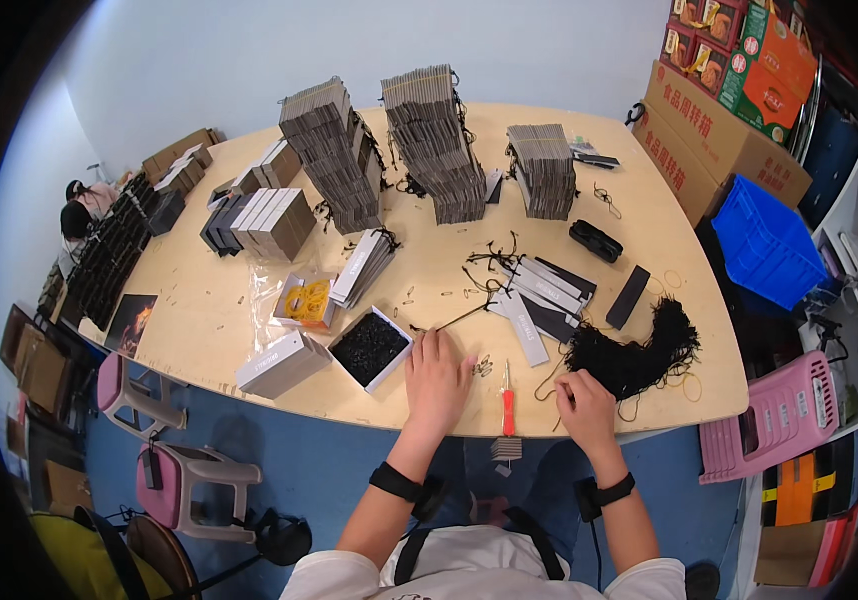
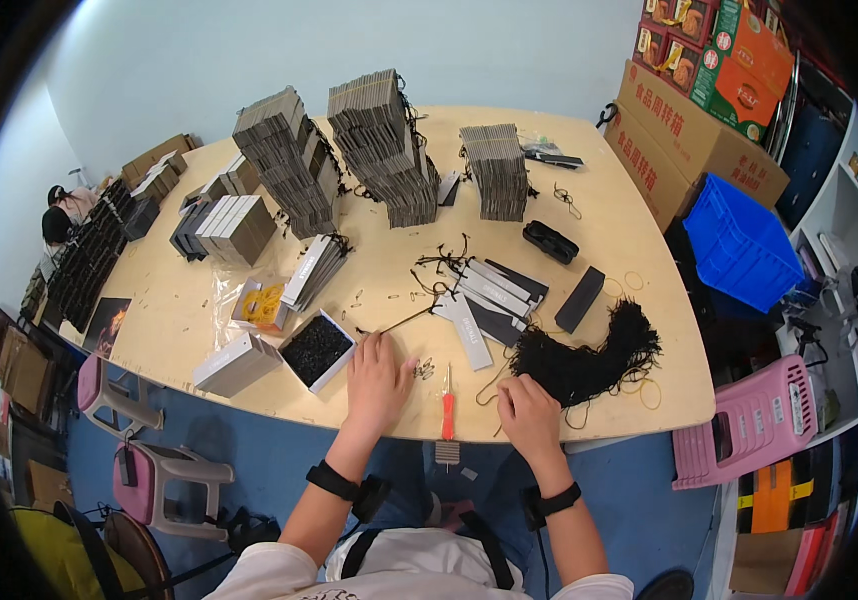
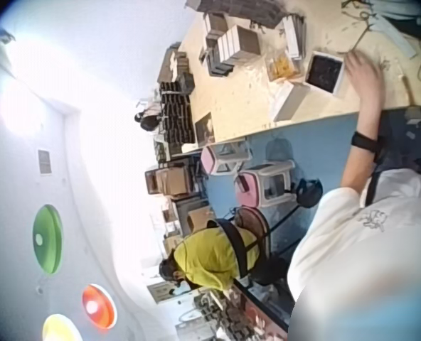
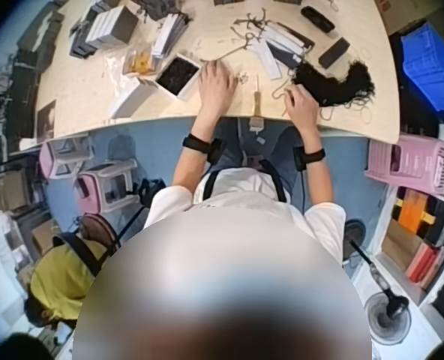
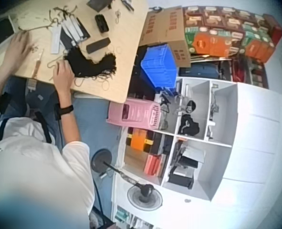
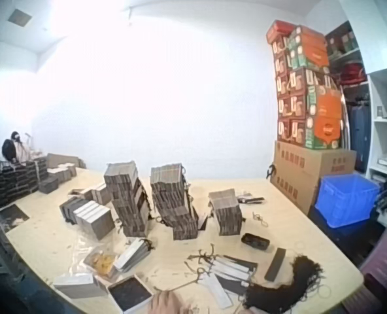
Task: Attaching black tassels or strings to white clothing tags at a production table.
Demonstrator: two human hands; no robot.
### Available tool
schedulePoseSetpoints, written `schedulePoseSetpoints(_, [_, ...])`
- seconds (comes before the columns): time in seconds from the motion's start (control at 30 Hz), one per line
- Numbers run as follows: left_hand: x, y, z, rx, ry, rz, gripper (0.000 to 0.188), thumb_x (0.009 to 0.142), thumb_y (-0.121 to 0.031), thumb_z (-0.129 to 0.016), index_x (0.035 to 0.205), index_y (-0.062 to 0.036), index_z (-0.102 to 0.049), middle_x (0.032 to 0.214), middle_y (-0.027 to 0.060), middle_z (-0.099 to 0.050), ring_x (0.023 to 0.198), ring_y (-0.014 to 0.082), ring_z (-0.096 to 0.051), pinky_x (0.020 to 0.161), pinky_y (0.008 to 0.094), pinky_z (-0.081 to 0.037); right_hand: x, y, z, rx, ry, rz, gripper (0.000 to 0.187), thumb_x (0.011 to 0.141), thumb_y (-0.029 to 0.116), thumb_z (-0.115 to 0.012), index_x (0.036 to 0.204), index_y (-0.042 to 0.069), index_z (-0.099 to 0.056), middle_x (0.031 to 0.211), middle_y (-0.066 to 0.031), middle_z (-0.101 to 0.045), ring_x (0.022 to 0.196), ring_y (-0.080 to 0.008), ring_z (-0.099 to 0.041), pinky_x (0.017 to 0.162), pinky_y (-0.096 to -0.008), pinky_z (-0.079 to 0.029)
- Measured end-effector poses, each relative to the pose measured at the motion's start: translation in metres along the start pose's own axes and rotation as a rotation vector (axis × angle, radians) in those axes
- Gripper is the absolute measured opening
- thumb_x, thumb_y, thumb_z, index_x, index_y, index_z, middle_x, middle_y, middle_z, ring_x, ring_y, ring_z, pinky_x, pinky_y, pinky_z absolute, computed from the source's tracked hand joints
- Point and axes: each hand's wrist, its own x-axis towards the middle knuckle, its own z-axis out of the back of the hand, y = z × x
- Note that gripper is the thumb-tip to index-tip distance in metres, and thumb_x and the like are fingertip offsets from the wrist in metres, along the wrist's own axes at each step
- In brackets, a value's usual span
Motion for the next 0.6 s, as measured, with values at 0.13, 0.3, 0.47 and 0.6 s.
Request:
schedulePoseSetpoints(0.13, [-0.004, 0.004, 0.002, -0.028, -0.022, -0.036, 0.053, 0.092, -0.029, -0.059, 0.130, 0.0049, -0.047, 0.138, 0.0220, -0.045, 0.131, 0.0382, -0.039, 0.108, 0.0482, -0.031, 0.001, 0.003, 0.003, 0.036, -0.005, -0.031, 0.006, 0.083, 0.007, -0.066, 0.086, 0.008, -0.061, 0.077, -0.0053, -0.058, 0.067, -0.0247, -0.062, 0.058, -0.0351, -0.049])
schedulePoseSetpoints(0.3, [-0.012, 0.009, -0.001, -0.123, -0.003, -0.112, 0.043, 0.089, -0.020, -0.062, 0.127, -0.0020, -0.053, 0.135, 0.0192, -0.049, 0.130, 0.0371, -0.041, 0.108, 0.0486, -0.031, 0.006, 0.011, 0.011, 0.072, 0.062, 0.135, 0.007, 0.081, 0.008, -0.070, 0.086, 0.007, -0.065, 0.081, -0.0044, -0.060, 0.065, -0.0223, -0.062, 0.058, -0.0306, -0.049])
schedulePoseSetpoints(0.47, [-0.011, 0.006, 0.001, -0.196, -0.036, -0.124, 0.037, 0.088, -0.013, -0.060, 0.123, -0.0021, -0.056, 0.131, 0.0173, -0.053, 0.127, 0.0369, -0.044, 0.107, 0.0483, -0.031, 0.002, 0.005, 0.010, 0.111, 0.118, 0.087, 0.008, 0.080, 0.009, -0.071, 0.084, 0.007, -0.064, 0.080, -0.0044, -0.059, 0.066, -0.0226, -0.062, 0.058, -0.0316, -0.049])
schedulePoseSetpoints(0.6, [-0.016, 0.010, -0.001, -0.356, -0.035, -0.112, 0.030, 0.086, -0.008, -0.059, 0.115, -0.0023, -0.060, 0.126, 0.0172, -0.056, 0.124, 0.0375, -0.047, 0.106, 0.0461, -0.033, 0.002, 0.005, 0.012, 0.124, 0.132, 0.120, 0.009, 0.079, 0.006, -0.069, 0.082, 0.006, -0.061, 0.080, -0.0049, -0.058, 0.067, -0.0228, -0.062, 0.058, -0.0317, -0.048])
